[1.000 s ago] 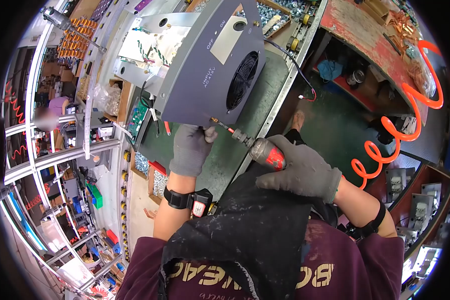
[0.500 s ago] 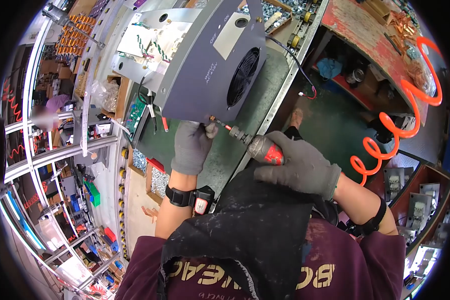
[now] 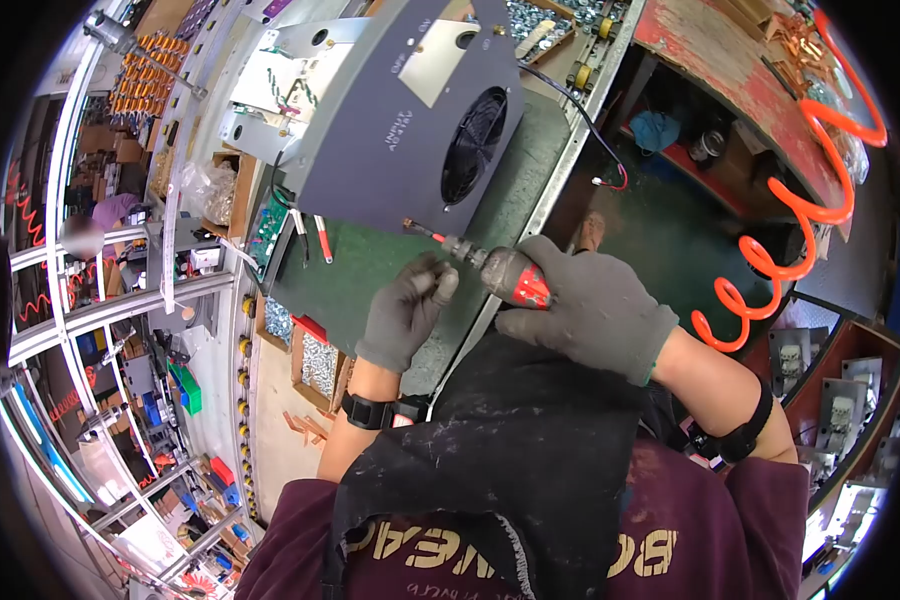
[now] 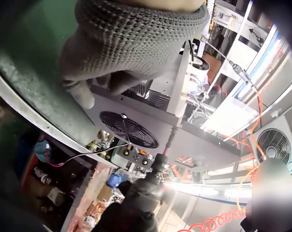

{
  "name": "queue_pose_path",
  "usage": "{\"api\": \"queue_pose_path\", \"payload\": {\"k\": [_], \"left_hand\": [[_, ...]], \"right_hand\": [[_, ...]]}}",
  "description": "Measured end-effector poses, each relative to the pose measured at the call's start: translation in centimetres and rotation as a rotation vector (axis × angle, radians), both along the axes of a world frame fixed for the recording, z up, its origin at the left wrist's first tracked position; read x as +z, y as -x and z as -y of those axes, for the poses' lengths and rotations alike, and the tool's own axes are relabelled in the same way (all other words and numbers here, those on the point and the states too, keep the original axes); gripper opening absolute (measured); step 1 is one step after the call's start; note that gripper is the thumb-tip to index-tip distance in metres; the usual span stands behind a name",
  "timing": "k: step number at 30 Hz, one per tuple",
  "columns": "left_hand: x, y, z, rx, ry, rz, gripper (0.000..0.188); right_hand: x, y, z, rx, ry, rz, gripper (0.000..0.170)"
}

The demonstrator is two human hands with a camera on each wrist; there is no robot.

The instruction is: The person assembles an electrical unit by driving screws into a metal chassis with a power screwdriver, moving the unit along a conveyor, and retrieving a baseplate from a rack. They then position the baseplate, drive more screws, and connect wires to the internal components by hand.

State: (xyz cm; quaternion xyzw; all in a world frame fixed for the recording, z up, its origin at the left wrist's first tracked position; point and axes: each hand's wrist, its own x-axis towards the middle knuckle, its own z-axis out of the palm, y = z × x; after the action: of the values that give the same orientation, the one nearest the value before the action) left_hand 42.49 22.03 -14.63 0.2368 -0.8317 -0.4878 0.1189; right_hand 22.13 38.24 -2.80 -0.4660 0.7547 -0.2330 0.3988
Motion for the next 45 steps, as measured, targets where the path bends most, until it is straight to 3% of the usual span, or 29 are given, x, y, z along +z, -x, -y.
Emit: {"api": "queue_pose_path", "payload": {"k": [1,3,4,6,7,9,19,26,29,31,35,37,38,41,45], "left_hand": [[0.3,0.4,-0.3,-0.007,-0.004,0.002,0.023],[2.2,1.9,-1.0,0.444,-1.350,-0.108,0.027],[3.3,2.9,-1.4,0.438,-1.350,-0.104,0.027],[4.9,4.7,-1.9,-0.074,-0.415,-0.108,0.022],[4.7,5.3,-1.8,-0.080,-0.417,-0.111,0.022],[4.1,6.9,-1.5,0.195,-1.458,-0.198,0.025],[5.5,12.4,-2.5,0.241,-1.395,-0.192,0.032],[5.9,14.9,-2.9,0.245,-1.363,-0.198,0.029],[6.1,15.7,-3.0,0.215,-1.304,-0.198,0.028],[6.2,16.2,-2.9,0.137,-1.077,-0.196,0.031],[6.6,17.6,-2.0,0.033,-0.971,-0.100,0.045],[6.3,18.4,-2.0,0.084,-1.158,-0.060,0.063],[6.2,18.4,-1.6,0.021,-1.135,-0.031,0.077],[8.1,16.9,-1.2,-0.057,-0.828,0.198,0.059],[9.6,14.7,0.3,-0.034,-0.821,0.331,0.061]], "right_hand": [[-0.1,0.1,0.0,0.008,0.000,-0.011,0.067],[0.8,0.2,0.0,0.013,-0.022,-0.020,0.068],[1.2,0.4,-0.1,0.026,-0.039,-0.031,0.070],[1.4,0.8,-1.0,-0.002,-0.040,-0.007,0.072],[1.4,1.1,-1.6,-0.024,-0.042,0.017,0.074],[0.9,2.1,-3.5,-0.074,-0.040,0.020,0.075],[0.3,4.6,-5.4,-0.198,-0.188,0.272,0.072],[-1.1,6.4,-5.9,-0.234,-0.110,0.346,0.069],[-1.8,7.1,-6.0,-0.275,-0.014,0.537,0.064],[-1.5,8.3,-5.7,-0.287,-0.105,0.883,0.059],[-1.5,10.1,-4.8,-0.279,-0.031,0.850,0.057],[-2.5,11.0,-3.3,-0.336,0.107,0.689,0.058],[-3.2,11.3,-2.5,-0.374,0.219,0.625,0.061],[-3.4,13.3,-0.4,-0.314,0.109,0.532,0.064],[-3.7,14.7,0.9,-0.239,0.065,0.436,0.068]]}}
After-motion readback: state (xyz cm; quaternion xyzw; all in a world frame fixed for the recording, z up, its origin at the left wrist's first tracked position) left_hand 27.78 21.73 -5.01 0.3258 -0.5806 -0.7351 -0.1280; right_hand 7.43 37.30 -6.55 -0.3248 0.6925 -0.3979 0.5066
